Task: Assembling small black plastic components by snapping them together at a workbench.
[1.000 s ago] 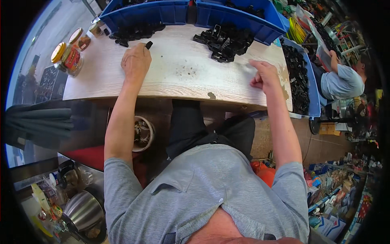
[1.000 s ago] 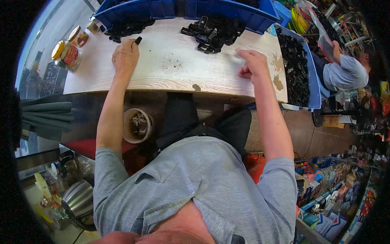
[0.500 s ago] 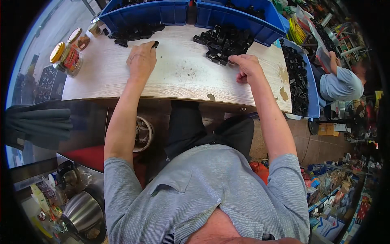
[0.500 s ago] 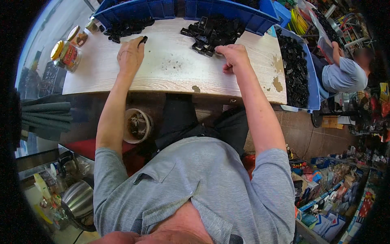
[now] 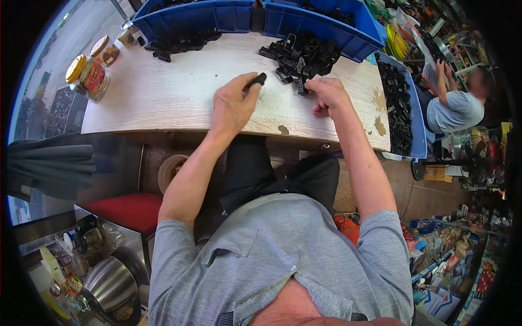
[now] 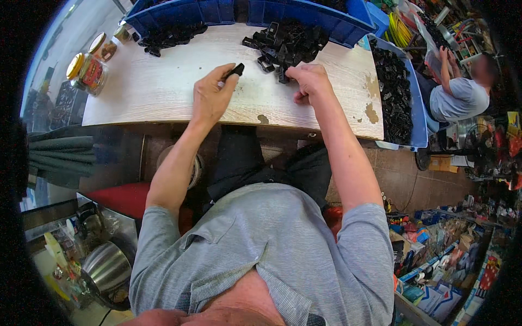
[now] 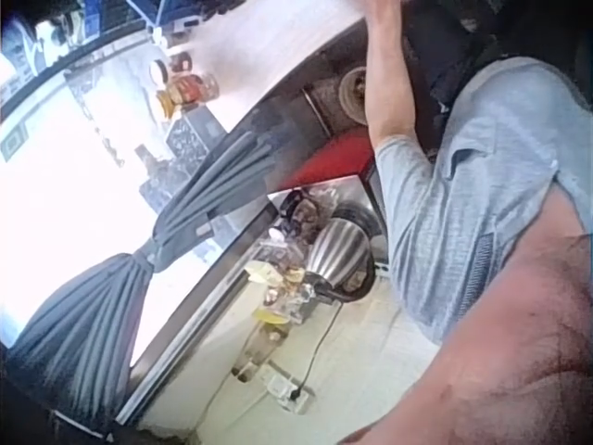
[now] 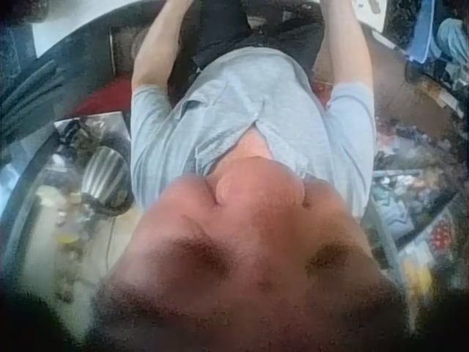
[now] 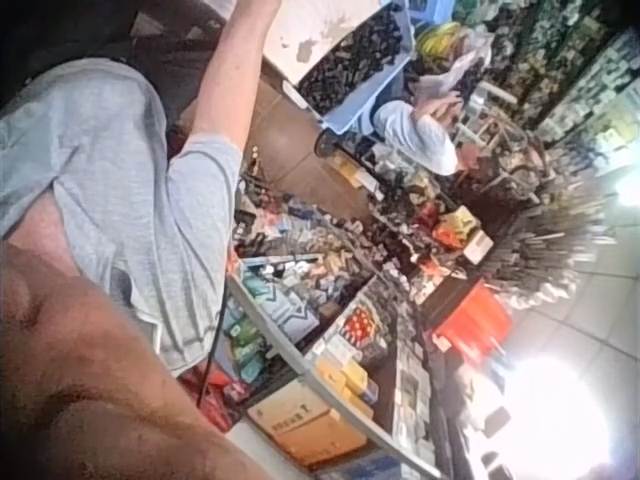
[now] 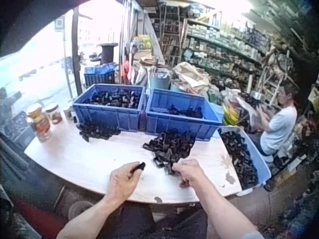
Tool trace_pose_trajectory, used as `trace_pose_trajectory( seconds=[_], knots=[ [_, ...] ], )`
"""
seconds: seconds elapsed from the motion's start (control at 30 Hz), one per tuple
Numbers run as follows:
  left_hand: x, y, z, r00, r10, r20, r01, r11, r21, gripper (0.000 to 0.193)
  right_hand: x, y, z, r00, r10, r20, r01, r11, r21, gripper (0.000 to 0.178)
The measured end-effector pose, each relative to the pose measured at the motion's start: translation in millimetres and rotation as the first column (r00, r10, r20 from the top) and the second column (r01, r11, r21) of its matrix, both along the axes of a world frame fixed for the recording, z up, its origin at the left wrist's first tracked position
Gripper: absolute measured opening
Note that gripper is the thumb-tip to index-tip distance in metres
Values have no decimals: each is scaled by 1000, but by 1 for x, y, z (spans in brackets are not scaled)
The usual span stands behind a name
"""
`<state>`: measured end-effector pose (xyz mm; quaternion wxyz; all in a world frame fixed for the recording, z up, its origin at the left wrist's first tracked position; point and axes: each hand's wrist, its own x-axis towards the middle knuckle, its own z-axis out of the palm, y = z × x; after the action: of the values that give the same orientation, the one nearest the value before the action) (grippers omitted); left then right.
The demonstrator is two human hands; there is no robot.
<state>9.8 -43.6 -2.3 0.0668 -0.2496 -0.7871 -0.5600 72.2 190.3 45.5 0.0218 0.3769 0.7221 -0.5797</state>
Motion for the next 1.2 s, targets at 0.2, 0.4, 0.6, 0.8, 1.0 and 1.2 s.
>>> trace_pose_trajectory(
  seconds=[0.2, 0.4, 0.6, 0.8, 1.0, 1.2],
  knots=[
    [25, 13, 4, 996, -49, 76, 45, 998, 53, 28, 25, -13, 4, 999, 43, -14, -44, 996, -76, 18],
    [29, 25, 5, 995, -84, 45, 80, 993, 82, 26, 38, -13, 0, 966, 143, -217, -151, 988, -20, 29],
    [24, 41, 2, 992, -97, -86, 100, 995, 25, 27, 22, -15, 5, 928, 314, -199, -310, 949, 51, 50],
    [21, 49, -5, 937, -154, -312, 99, 978, -185, 23, 19, -9, -5, 901, 387, -195, -374, 922, 102, 39],
    [21, 45, 4, 901, -264, -343, 170, 944, -281, 25, 17, -9, -6, 922, 374, -105, -360, 924, 128, 29],
    [12, 41, 3, 857, -342, -385, 252, 931, -264, 24, 16, -9, -9, 921, 367, -129, -357, 929, 98, 28]
  ],
)
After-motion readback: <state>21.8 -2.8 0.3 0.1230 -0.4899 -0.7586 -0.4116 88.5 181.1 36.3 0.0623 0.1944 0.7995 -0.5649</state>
